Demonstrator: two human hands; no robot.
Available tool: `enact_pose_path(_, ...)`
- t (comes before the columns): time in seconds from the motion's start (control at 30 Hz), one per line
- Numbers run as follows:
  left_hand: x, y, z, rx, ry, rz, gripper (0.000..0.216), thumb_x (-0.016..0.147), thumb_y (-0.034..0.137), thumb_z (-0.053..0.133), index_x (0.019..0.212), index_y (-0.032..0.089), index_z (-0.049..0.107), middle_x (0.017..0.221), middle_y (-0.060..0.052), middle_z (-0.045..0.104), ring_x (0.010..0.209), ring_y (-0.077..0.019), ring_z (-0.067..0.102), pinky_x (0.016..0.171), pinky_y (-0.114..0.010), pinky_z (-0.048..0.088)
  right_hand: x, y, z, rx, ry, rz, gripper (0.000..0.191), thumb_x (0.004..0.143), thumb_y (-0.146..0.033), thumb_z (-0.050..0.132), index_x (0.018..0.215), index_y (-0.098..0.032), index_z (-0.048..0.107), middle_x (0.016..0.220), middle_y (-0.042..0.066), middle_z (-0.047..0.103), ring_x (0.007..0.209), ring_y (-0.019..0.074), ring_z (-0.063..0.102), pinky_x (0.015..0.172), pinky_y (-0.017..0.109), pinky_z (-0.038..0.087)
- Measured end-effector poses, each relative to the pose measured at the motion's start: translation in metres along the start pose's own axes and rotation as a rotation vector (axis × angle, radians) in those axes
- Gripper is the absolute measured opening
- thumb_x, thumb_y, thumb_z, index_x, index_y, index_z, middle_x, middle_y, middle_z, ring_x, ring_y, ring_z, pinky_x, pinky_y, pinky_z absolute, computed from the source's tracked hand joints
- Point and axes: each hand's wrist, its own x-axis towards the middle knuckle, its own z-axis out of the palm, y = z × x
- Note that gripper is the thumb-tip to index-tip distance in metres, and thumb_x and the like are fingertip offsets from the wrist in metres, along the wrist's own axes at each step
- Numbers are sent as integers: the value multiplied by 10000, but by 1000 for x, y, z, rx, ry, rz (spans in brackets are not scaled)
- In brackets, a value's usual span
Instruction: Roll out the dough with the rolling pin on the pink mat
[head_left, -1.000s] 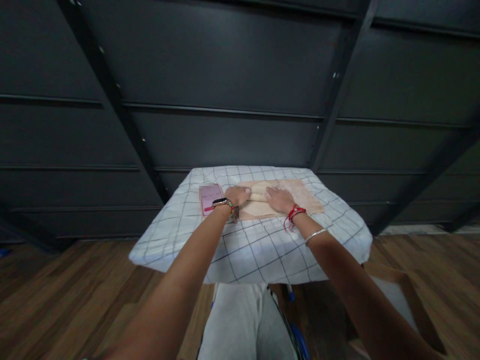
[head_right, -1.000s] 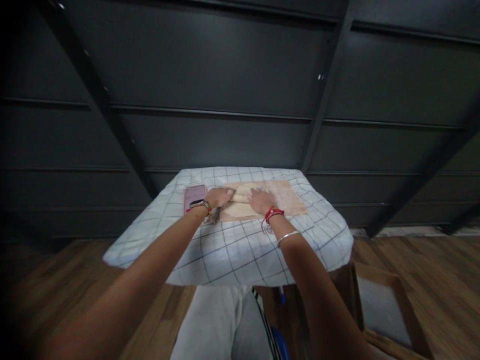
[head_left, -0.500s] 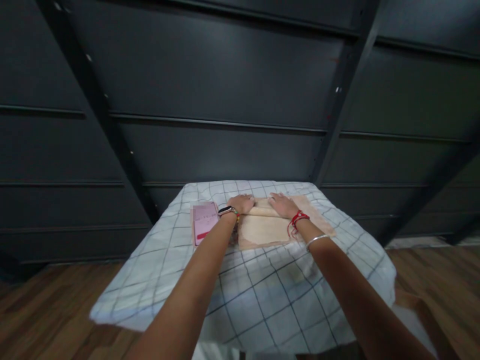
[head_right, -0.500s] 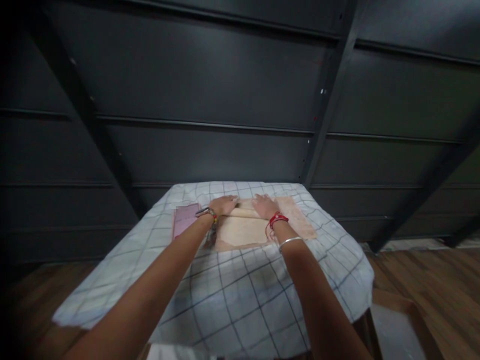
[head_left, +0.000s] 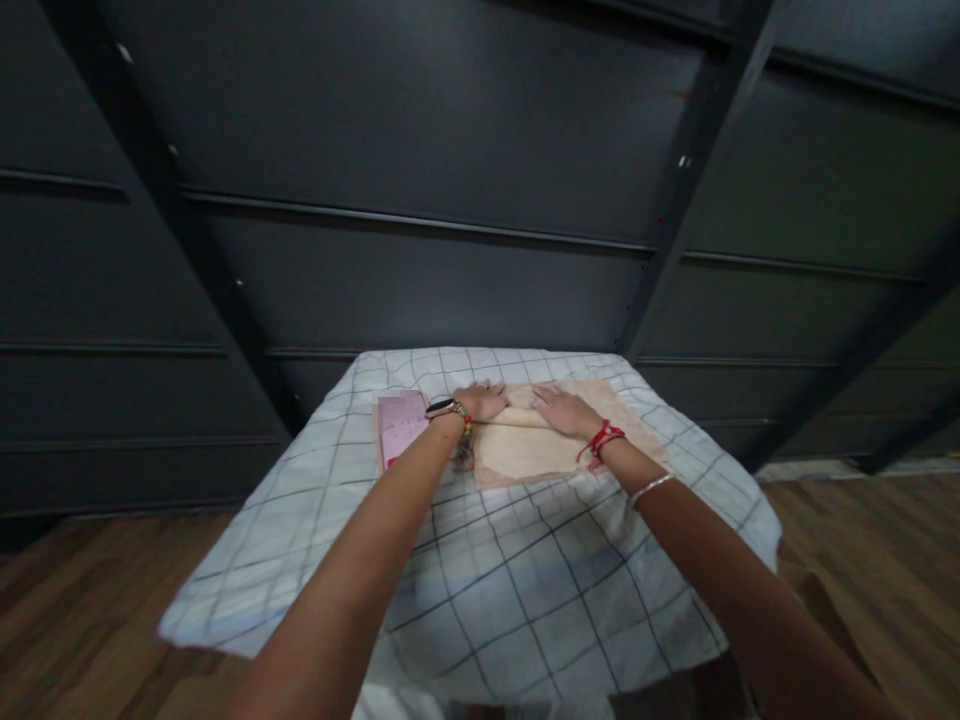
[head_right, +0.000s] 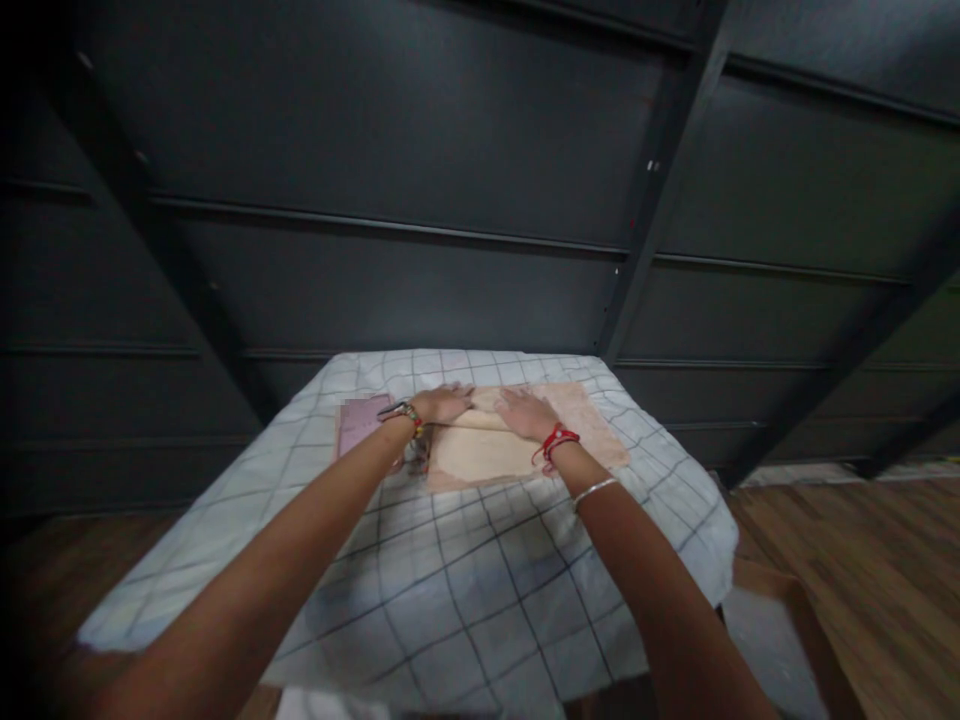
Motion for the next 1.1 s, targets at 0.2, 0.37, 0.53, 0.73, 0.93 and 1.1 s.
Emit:
enact_pose_path(0.2, -29, 6, -2, 27, -56, 36, 483, 930, 316, 298, 1402, 238, 368, 1431, -65, 384, 1290, -236, 377, 1036, -375, 308, -35, -18, 1, 61, -22, 12, 595, 951, -487, 156, 1433, -180, 322, 1492, 70, 282, 1373, 232, 226, 1089, 398, 230)
enact_pose_path(0.37, -26, 8, -3, 69, 46, 4, 538, 919, 315, 241, 1439, 183, 285, 1477, -89, 295, 1346, -251, 279, 1067, -449, 244, -28, -15, 3, 40, 89, 13, 555, 958, -414, 183, 1432, -153, 307, 1486, 76, 297, 1371, 210, 228, 1092, 401, 224)
enact_pose_path(0.53, 5, 0, -1, 69, 153, -87, 545, 910, 324, 262, 1414, 120, 297, 1457, -126, 326, 1337, -243, 293, 1056, -456, 264, 6, -3, 0, -19, 262, 47, 495, 949, -323, 247, 1383, -120, 371, 1421, 113, 405, 1356, 243, 254, 1085, 514, 179)
enact_pose_path(0.73, 26, -9, -1, 40, 157, -103, 558, 904, 373, 275, 1413, 145, 309, 1468, -100, 312, 1347, -233, 270, 1076, -456, 225, 31, 11, -3, 17, 209, 66, 503, 956, -348, 225, 1401, -145, 339, 1451, 107, 358, 1372, 263, 207, 1063, 582, 174)
enact_pose_path(0.93, 15, -2, -3, 11, -86, -140, 635, 903, 501, 232, 1458, 193, 220, 1522, -80, 155, 1392, -281, 117, 1071, -521, 183, 19, 10, 0, 133, -17, 69, 561, 953, -399, 146, 1471, -187, 186, 1519, 56, 204, 1398, 270, 97, 1072, 606, 118)
enact_pose_path(1.1, -4, 6, -4, 70, -125, -88, 569, 909, 468, 246, 1434, 251, 274, 1511, -62, 214, 1383, -274, 166, 1063, -510, 210, -6, -3, 0, 101, -2, 59, 562, 948, -406, 151, 1462, -193, 224, 1516, 44, 213, 1394, 257, 129, 1083, 580, 126)
